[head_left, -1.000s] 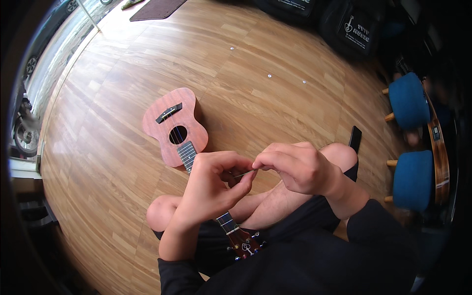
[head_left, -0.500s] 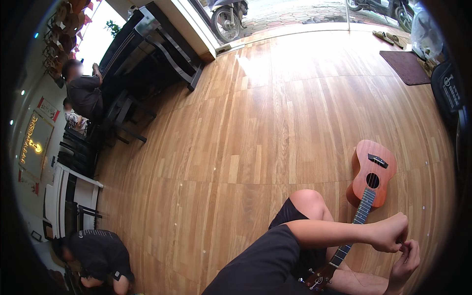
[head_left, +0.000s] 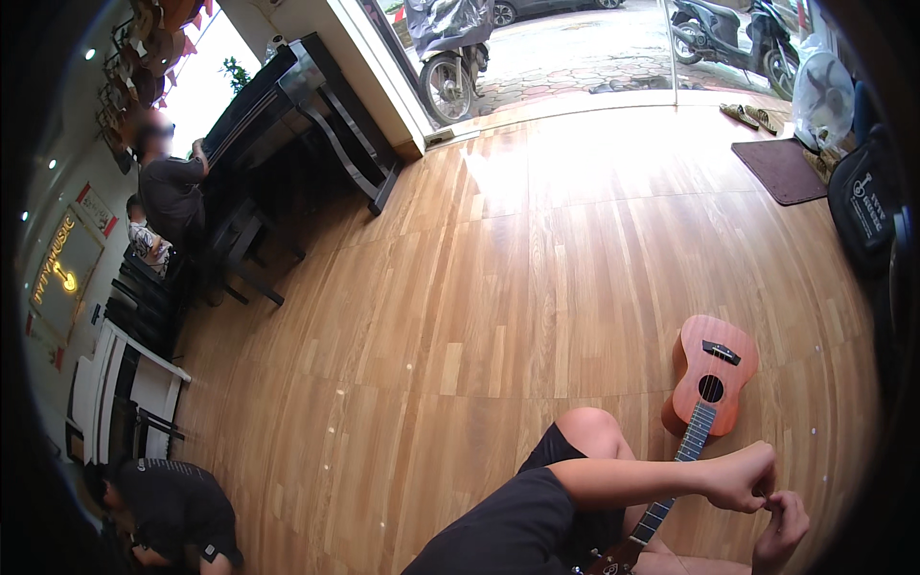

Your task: The person sits on the floor and replaces a string on a pink ukulele. They thread a new string through the bridge, tie a knot, and then wind the string onto the tuning peg at the headstock.

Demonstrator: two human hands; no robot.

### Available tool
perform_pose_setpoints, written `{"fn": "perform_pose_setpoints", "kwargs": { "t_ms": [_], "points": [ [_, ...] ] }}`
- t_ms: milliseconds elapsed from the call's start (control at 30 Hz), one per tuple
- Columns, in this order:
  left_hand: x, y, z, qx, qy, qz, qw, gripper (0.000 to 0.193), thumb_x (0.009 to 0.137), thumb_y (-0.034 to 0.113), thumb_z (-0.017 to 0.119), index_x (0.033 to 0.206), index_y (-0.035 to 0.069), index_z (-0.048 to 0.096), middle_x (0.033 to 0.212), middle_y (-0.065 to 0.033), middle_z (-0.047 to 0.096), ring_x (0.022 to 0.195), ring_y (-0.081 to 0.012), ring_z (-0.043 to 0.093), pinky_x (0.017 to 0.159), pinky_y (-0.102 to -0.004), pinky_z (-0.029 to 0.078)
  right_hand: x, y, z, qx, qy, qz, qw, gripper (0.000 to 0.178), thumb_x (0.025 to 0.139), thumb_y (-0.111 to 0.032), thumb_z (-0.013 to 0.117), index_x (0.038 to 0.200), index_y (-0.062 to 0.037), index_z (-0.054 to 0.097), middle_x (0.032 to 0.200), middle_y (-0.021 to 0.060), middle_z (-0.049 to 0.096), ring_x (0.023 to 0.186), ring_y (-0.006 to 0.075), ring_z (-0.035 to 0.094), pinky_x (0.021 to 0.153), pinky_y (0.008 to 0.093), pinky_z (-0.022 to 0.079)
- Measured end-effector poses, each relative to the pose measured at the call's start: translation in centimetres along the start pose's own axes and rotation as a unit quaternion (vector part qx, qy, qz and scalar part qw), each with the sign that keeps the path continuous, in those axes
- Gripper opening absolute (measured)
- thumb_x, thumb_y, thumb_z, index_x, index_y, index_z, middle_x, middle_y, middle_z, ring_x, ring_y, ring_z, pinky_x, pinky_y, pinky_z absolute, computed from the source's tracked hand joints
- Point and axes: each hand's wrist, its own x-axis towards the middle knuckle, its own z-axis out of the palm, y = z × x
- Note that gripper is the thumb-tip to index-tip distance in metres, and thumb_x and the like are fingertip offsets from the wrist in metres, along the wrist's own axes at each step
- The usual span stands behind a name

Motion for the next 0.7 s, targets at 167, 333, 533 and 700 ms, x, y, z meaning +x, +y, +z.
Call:
{"fn": "perform_pose_setpoints", "kwargs": {
  "t_ms": [167,333,533,700],
  "points": [
    [0.3,-0.9,-0.3,0.010,-0.012,-0.020,1.000,0.014,0.072,0.002,0.067,0.073,-0.011,0.065,0.062,-0.0220,0.062,0.056,-0.0207,0.063,0.054,-0.0341,0.050,-0.4,-0.1,0.7,-0.006,0.007,0.024,1.000,0.010,0.088,0.014,0.050,0.089,0.0050,0.054,0.077,0.0162,0.055,0.068,0.0261,0.061,0.061,0.0339,0.050],
    [0.0,-1.5,0.9,0.006,0.032,-0.014,0.999,0.012,0.070,0.001,0.067,0.072,-0.011,0.066,0.062,-0.0231,0.062,0.055,-0.0242,0.063,0.054,-0.0342,0.050,-1.1,0.7,1.4,-0.015,0.015,0.075,0.997,0.010,0.091,0.011,0.044,0.090,0.0056,0.052,0.080,0.0163,0.053,0.068,0.0259,0.060,0.060,0.0342,0.048],
    [0.4,-3.3,1.7,0.071,0.053,0.006,0.996,0.010,0.069,0.000,0.067,0.071,-0.011,0.066,0.064,-0.0254,0.063,0.055,-0.0294,0.064,0.054,-0.0350,0.051,-1.1,0.9,1.3,-0.018,-0.019,0.123,0.992,0.009,0.093,0.009,0.043,0.093,0.0061,0.051,0.080,0.0159,0.051,0.068,0.0253,0.059,0.062,0.0343,0.048],
    [0.2,-2.3,1.4,0.013,0.059,-0.005,0.998,0.012,0.068,0.000,0.068,0.070,-0.011,0.065,0.065,-0.0263,0.062,0.057,-0.0302,0.065,0.054,-0.0370,0.050,-0.8,1.0,1.3,-0.021,-0.004,0.099,0.995,0.010,0.092,0.009,0.042,0.094,0.0062,0.052,0.080,0.0163,0.052,0.069,0.0270,0.060,0.063,0.0358,0.048]
  ]
}}
